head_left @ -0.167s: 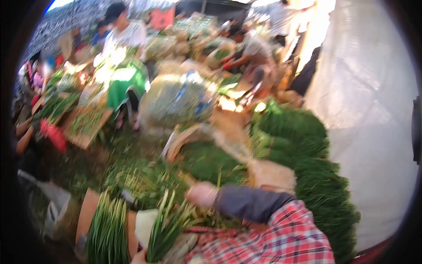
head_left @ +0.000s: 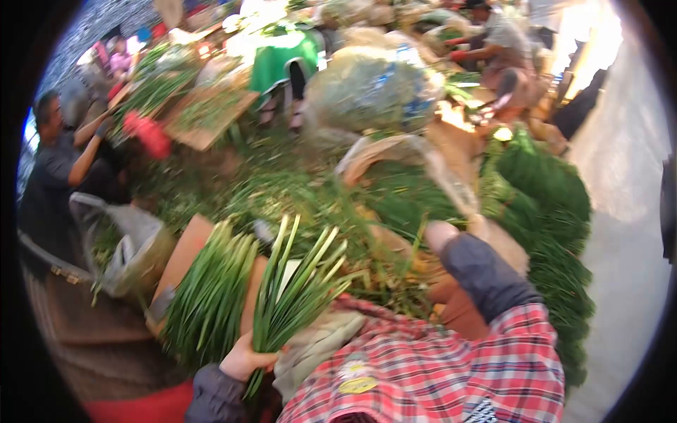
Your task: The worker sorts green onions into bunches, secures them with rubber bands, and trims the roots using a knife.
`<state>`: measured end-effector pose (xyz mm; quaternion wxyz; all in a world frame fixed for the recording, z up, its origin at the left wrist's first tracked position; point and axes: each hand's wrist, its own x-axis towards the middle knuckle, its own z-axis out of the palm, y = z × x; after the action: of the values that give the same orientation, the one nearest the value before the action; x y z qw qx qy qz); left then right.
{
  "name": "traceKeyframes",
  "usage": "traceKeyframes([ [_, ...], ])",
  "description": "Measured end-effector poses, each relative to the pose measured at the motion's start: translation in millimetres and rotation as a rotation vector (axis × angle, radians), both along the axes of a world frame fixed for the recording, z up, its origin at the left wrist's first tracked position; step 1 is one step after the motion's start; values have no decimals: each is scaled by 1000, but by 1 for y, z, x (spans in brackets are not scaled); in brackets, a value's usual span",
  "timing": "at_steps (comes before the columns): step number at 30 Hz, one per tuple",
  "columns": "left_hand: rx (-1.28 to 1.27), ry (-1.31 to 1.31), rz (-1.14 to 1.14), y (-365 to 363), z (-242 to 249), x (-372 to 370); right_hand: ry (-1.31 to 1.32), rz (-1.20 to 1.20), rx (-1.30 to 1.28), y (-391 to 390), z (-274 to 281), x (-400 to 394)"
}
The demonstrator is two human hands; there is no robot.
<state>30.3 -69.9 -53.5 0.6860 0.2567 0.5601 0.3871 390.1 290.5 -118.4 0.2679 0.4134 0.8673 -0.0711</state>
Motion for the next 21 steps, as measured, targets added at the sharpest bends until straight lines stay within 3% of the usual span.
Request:
traceKeyframes([
  [1, -82, 105, 76, -21, 42, -42, -130, 87, -28, -24, -49, -53],
  [3, -83, 18, 182, -23, 43, -33, -319, 94, -269, -49, -53, -55],
  [6, -77, -16, 159, -18, 36, -38, 177, -64, -275, -78, 12, -109],
  [8, -43, -70, 188, -8, 32, -31, 415, -209, -808, -85, 21, -120],
  [12, 26, -150, 198, -1, 18, -21, 457, -220, -1276, -132, 3, -150],
  [14, 48, -192, 184, 13, 17, -11, 773, -435, -1547, -148, 10, -168],
  [15, 133, -194, 292, 22, 23, 4, 1075, -504, -1672, -157, 20, -184],
  [16, 146, -73, 247, 28, 19, 8, 1391, -571, -1779, -165, 34, -196],
  [17, 297, 242, 233, 37, 1, 14, 1419, -649, -1812, -159, 33, -201],
  [18, 456, 568, 140, 44, -13, 19, 1640, -709, -1915, -162, 35, -208],
  [19, 588, 926, 96, 52, -25, 24, 1686, -741, -1849, -163, 31, -215],
  [20, 385, 1013, 10, 60, -3, 38, 1730, -771, -1780, -163, 28, -221],
  [21, 396, 1136, -32, 66, -5, 48, 1768, -862, -1641, -164, 27, -229],
])
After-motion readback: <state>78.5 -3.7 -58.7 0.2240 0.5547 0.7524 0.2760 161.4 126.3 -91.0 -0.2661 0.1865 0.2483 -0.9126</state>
